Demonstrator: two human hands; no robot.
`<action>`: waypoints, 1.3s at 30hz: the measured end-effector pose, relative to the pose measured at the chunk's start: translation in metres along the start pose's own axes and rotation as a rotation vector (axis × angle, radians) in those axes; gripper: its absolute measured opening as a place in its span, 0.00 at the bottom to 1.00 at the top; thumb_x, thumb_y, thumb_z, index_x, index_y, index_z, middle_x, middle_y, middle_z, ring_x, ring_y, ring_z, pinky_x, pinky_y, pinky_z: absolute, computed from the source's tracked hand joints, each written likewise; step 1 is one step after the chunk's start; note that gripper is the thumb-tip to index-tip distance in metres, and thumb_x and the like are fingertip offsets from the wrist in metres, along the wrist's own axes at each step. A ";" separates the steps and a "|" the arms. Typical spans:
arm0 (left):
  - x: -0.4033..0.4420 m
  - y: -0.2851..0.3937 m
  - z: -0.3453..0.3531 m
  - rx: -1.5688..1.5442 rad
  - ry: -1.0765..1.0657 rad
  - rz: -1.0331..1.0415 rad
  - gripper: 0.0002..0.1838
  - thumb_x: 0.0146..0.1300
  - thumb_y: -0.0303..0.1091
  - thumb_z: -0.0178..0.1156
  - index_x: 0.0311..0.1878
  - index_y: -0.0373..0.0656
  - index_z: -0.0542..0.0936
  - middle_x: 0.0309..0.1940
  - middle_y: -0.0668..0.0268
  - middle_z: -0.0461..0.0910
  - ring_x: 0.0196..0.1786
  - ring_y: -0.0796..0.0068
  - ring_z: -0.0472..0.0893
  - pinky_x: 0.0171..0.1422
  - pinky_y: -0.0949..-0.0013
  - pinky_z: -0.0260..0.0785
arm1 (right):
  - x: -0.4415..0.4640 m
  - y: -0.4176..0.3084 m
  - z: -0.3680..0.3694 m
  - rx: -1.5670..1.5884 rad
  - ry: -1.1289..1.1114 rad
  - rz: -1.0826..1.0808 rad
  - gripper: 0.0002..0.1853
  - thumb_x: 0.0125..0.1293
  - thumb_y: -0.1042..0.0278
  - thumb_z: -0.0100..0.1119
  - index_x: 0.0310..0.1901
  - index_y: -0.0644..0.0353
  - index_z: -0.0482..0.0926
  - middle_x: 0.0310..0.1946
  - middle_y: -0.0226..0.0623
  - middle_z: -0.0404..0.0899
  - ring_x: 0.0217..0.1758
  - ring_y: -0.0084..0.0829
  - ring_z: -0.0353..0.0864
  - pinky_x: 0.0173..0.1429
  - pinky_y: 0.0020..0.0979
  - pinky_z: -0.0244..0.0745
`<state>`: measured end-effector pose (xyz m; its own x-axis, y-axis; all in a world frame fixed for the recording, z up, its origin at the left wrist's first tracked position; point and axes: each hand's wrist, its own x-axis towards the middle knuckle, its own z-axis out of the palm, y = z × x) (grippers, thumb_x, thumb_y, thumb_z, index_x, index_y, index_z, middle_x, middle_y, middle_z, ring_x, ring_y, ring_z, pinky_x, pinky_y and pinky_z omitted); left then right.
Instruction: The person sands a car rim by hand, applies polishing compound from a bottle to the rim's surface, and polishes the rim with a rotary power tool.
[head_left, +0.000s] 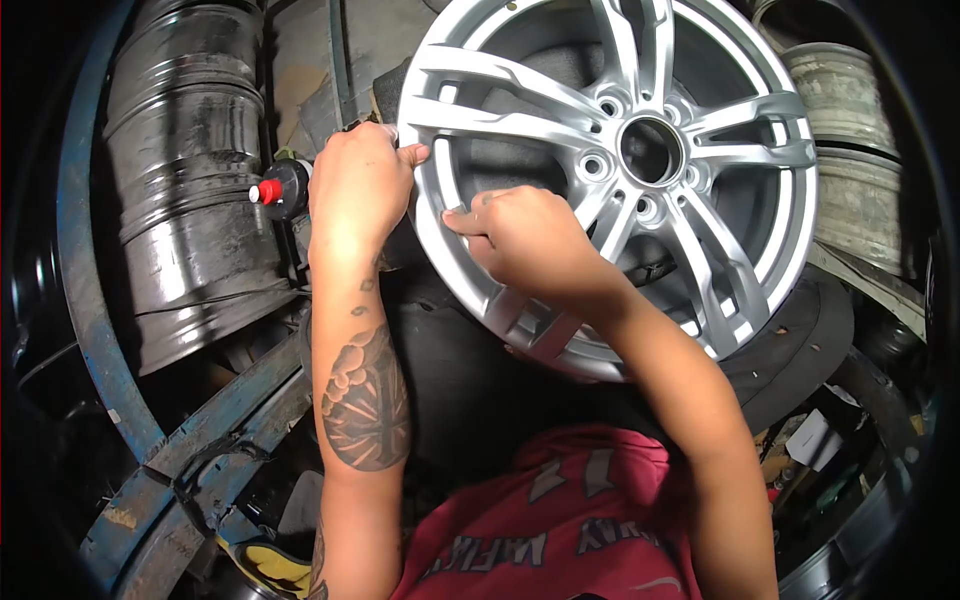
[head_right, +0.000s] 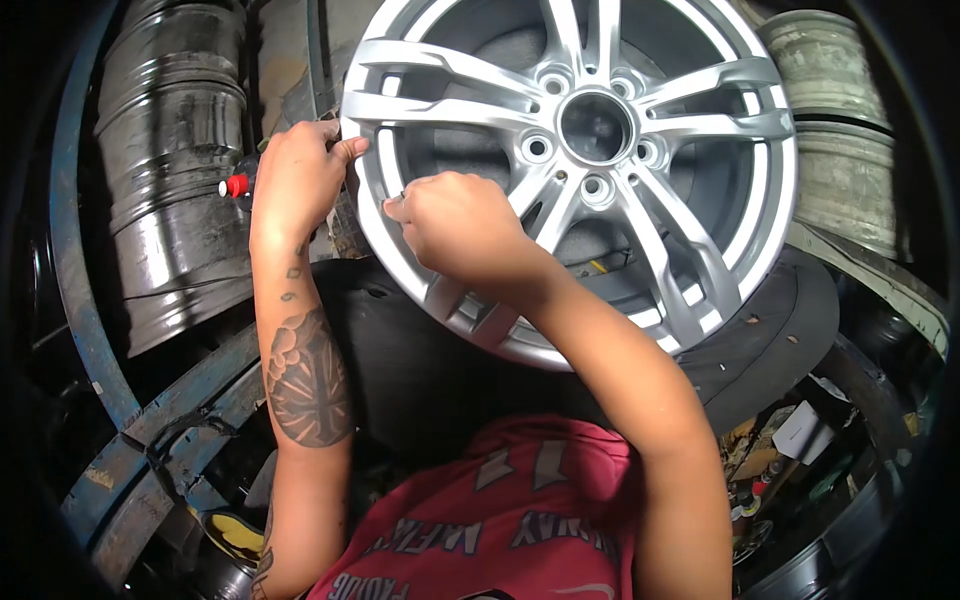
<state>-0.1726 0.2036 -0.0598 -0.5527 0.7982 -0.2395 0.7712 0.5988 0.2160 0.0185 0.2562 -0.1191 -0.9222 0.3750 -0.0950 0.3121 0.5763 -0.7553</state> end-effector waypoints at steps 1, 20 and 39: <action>0.000 0.002 0.001 0.001 0.006 0.006 0.18 0.70 0.43 0.72 0.48 0.35 0.90 0.33 0.40 0.85 0.44 0.34 0.85 0.51 0.47 0.76 | -0.001 0.001 -0.001 0.020 0.072 -0.021 0.19 0.66 0.69 0.65 0.58 0.54 0.90 0.38 0.40 0.87 0.43 0.47 0.89 0.49 0.47 0.84; -0.003 0.004 -0.001 0.012 -0.002 0.001 0.18 0.71 0.44 0.72 0.50 0.38 0.91 0.33 0.41 0.86 0.43 0.37 0.86 0.49 0.47 0.76 | -0.001 -0.005 0.015 -0.184 0.071 0.042 0.20 0.67 0.69 0.64 0.60 0.48 0.90 0.41 0.36 0.87 0.41 0.43 0.89 0.44 0.46 0.85; -0.033 0.020 -0.007 0.134 -0.307 -0.030 0.66 0.55 0.46 0.80 0.86 0.27 0.49 0.62 0.40 0.85 0.61 0.43 0.87 0.64 0.48 0.80 | 0.003 -0.008 -0.008 0.472 0.467 0.285 0.11 0.69 0.65 0.68 0.49 0.58 0.92 0.30 0.52 0.88 0.28 0.47 0.88 0.37 0.41 0.80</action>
<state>-0.1403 0.1896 -0.0412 -0.4707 0.7108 -0.5227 0.8018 0.5918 0.0826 0.0148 0.2586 -0.1079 -0.5927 0.7961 -0.1226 0.2964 0.0741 -0.9522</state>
